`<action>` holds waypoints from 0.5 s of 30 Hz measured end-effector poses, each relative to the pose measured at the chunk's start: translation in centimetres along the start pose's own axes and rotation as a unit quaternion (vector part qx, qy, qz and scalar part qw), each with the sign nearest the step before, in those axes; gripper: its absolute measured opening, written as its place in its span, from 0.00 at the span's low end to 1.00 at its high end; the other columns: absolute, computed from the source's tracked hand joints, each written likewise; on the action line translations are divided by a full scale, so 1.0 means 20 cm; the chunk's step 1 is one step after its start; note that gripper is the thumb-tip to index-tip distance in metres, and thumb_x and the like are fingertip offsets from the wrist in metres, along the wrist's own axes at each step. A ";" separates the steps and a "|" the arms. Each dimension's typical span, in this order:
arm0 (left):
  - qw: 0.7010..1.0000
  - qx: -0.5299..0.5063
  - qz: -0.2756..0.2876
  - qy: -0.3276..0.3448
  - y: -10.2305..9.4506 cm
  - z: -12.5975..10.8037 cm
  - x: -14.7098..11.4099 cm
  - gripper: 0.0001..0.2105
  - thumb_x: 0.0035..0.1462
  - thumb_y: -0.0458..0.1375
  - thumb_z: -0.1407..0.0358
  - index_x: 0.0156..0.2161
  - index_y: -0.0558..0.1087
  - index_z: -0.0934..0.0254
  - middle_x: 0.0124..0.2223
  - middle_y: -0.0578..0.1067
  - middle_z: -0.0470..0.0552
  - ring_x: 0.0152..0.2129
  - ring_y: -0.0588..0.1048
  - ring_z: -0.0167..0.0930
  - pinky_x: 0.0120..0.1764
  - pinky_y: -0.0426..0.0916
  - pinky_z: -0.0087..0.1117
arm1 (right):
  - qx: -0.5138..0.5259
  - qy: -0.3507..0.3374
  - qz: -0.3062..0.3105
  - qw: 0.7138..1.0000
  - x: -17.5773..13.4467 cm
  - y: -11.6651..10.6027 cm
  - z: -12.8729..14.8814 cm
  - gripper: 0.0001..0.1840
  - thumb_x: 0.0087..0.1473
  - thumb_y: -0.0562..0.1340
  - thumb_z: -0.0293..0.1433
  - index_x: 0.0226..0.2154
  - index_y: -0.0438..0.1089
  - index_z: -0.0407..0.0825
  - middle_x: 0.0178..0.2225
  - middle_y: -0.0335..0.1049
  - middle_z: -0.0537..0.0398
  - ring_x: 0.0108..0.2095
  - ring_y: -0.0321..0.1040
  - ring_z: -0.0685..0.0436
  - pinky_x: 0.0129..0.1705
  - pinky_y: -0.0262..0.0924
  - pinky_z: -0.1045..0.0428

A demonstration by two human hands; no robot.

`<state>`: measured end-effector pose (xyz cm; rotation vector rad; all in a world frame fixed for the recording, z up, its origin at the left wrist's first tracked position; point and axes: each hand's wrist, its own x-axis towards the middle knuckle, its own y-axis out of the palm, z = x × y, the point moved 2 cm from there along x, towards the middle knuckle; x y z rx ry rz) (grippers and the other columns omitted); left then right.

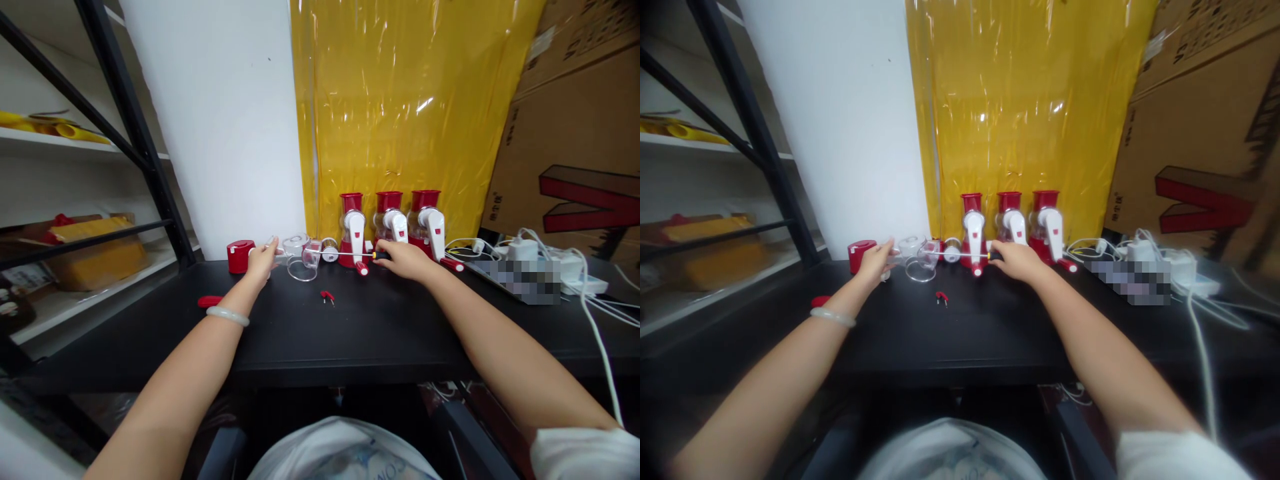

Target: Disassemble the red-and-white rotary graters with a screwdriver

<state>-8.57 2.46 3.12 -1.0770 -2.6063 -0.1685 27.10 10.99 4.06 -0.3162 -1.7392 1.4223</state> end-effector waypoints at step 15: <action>0.956 0.278 0.088 0.021 0.00 0.05 0.03 0.23 0.61 0.50 0.50 0.33 0.75 0.69 0.35 0.82 0.59 0.28 0.80 0.35 0.28 0.72 0.28 | 0.016 0.036 0.028 0.999 0.02 0.03 -0.05 0.11 0.54 0.59 0.39 0.33 0.73 0.50 0.35 0.77 0.50 0.34 0.72 0.42 0.32 0.58 0.51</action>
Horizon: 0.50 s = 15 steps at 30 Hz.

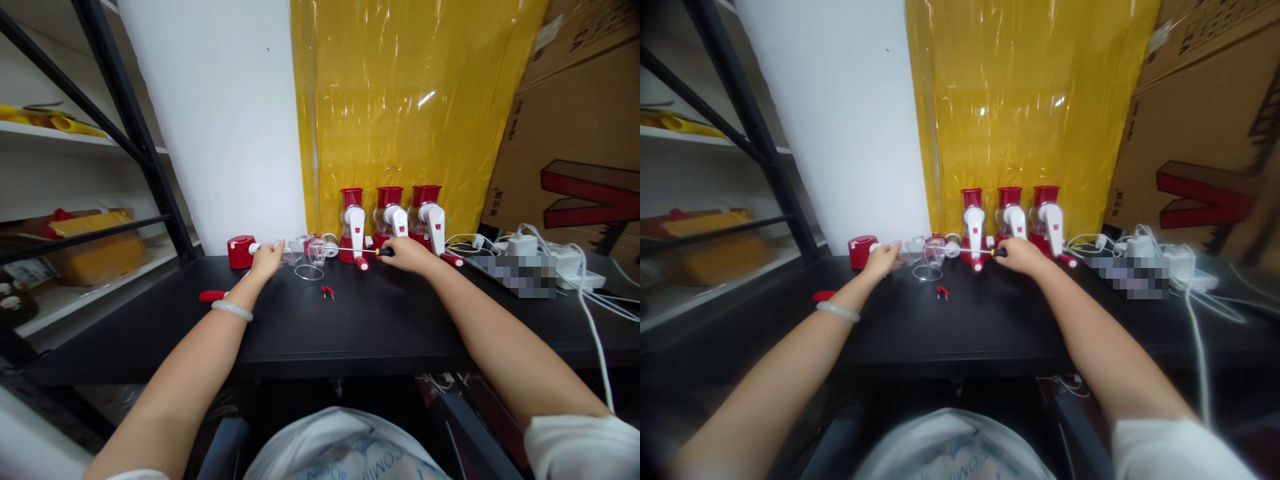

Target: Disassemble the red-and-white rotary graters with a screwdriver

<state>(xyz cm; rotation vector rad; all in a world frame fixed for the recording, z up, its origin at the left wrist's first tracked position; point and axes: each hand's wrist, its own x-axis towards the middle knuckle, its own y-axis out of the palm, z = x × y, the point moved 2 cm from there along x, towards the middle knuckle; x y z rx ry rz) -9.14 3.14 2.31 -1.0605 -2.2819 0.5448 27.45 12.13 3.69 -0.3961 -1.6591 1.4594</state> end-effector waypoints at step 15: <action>0.997 0.074 -0.017 -0.008 -0.02 -0.01 -0.02 0.26 0.62 0.48 0.48 0.30 0.77 0.68 0.32 0.81 0.60 0.27 0.80 0.36 0.31 0.71 0.29 | 0.051 -0.119 0.014 0.992 0.01 0.00 -0.02 0.17 0.53 0.60 0.30 0.46 0.75 0.44 0.44 0.74 0.44 0.44 0.71 0.39 0.49 0.63 0.49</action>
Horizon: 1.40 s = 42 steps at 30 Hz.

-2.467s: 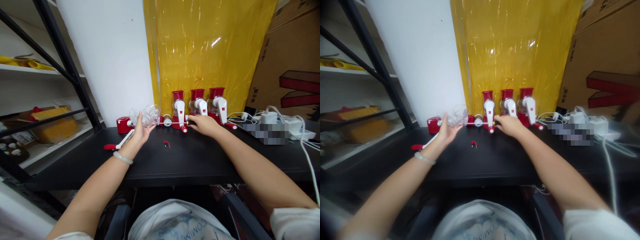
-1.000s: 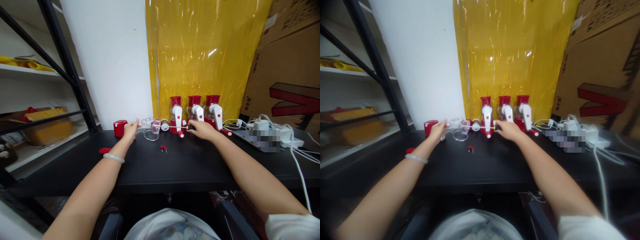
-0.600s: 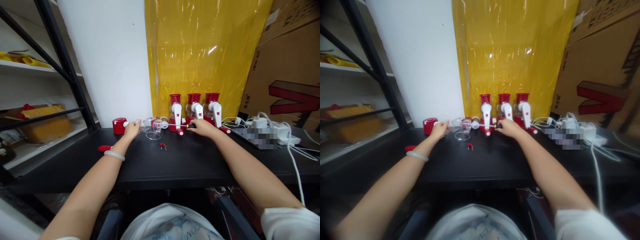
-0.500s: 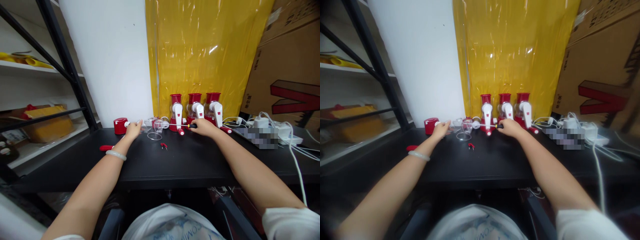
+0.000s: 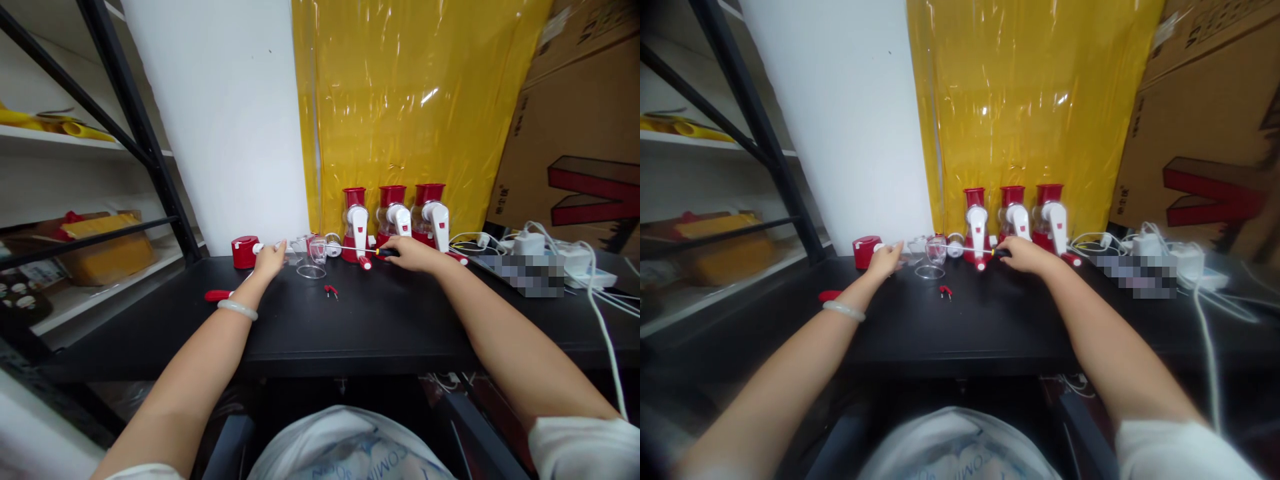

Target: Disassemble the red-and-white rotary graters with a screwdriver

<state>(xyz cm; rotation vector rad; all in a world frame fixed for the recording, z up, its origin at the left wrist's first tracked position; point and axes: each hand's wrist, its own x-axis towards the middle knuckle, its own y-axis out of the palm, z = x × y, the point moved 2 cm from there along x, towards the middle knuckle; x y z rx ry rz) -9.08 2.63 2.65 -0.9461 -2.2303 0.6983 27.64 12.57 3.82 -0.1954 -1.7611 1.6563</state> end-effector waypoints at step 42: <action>0.998 0.056 -0.011 0.015 0.00 0.01 0.02 0.26 0.62 0.47 0.48 0.26 0.76 0.64 0.34 0.81 0.61 0.35 0.80 0.41 0.35 0.72 0.31 | -0.058 0.057 -0.019 0.997 0.01 0.08 -0.02 0.10 0.63 0.52 0.35 0.41 0.64 0.47 0.43 0.65 0.43 0.41 0.66 0.40 0.40 0.60 0.48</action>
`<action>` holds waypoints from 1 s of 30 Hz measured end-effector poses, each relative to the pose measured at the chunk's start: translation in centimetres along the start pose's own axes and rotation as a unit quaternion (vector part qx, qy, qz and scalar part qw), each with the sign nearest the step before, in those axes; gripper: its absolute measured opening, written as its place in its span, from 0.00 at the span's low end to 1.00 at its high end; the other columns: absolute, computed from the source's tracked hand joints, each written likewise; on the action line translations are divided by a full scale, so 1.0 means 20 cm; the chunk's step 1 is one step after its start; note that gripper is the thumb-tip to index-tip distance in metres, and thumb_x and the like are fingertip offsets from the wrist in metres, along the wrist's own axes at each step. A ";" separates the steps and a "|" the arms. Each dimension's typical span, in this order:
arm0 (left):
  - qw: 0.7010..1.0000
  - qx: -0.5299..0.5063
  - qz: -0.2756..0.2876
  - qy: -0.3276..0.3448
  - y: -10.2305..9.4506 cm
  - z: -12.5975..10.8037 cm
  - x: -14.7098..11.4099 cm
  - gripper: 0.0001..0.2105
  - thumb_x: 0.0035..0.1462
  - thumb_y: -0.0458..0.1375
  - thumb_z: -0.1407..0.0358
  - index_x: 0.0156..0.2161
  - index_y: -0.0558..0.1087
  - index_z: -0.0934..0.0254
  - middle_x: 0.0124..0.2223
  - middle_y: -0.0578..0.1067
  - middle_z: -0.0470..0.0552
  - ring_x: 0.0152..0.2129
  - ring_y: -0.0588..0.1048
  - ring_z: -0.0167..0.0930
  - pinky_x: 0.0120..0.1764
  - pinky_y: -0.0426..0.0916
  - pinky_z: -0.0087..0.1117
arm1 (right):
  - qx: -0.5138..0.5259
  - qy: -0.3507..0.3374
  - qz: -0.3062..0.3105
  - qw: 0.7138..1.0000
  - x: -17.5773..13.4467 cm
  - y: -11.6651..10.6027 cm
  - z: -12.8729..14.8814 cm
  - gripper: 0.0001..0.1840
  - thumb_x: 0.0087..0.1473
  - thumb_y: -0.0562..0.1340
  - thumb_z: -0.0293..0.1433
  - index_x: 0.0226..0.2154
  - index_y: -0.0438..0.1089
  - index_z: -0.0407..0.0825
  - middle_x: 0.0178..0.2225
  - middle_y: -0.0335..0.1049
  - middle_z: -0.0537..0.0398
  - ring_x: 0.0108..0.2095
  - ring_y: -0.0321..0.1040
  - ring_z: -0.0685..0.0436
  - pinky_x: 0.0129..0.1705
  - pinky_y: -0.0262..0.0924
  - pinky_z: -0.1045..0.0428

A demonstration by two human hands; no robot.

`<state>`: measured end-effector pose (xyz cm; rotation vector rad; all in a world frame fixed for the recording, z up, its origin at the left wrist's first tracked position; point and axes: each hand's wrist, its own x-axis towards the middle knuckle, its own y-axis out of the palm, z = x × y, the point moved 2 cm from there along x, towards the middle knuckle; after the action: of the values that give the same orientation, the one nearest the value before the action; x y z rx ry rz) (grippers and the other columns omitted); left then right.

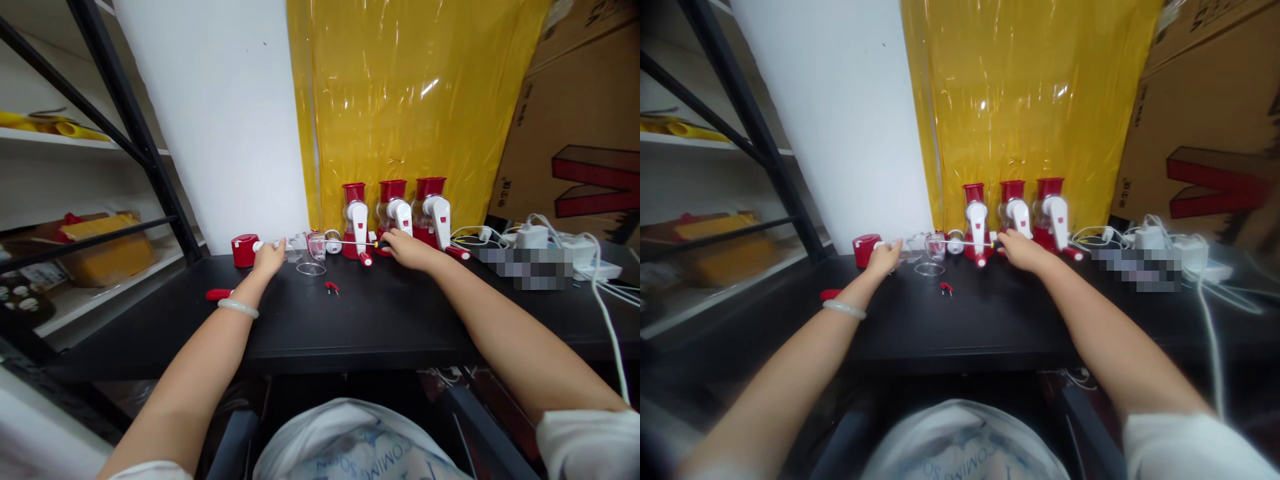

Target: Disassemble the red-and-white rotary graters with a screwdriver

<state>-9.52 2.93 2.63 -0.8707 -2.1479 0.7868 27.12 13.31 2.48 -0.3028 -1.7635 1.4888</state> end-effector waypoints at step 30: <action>1.000 0.016 -0.002 0.006 0.00 0.01 0.01 0.27 0.62 0.46 0.47 0.31 0.77 0.67 0.36 0.81 0.63 0.34 0.80 0.41 0.34 0.70 0.33 | -0.014 -0.003 0.004 1.000 0.01 0.00 -0.01 0.14 0.64 0.52 0.37 0.43 0.67 0.46 0.42 0.70 0.42 0.42 0.68 0.39 0.42 0.61 0.48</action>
<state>-9.65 3.04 2.57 -0.8518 -2.1207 0.8094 27.16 13.60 2.57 -0.3205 -1.7909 1.4732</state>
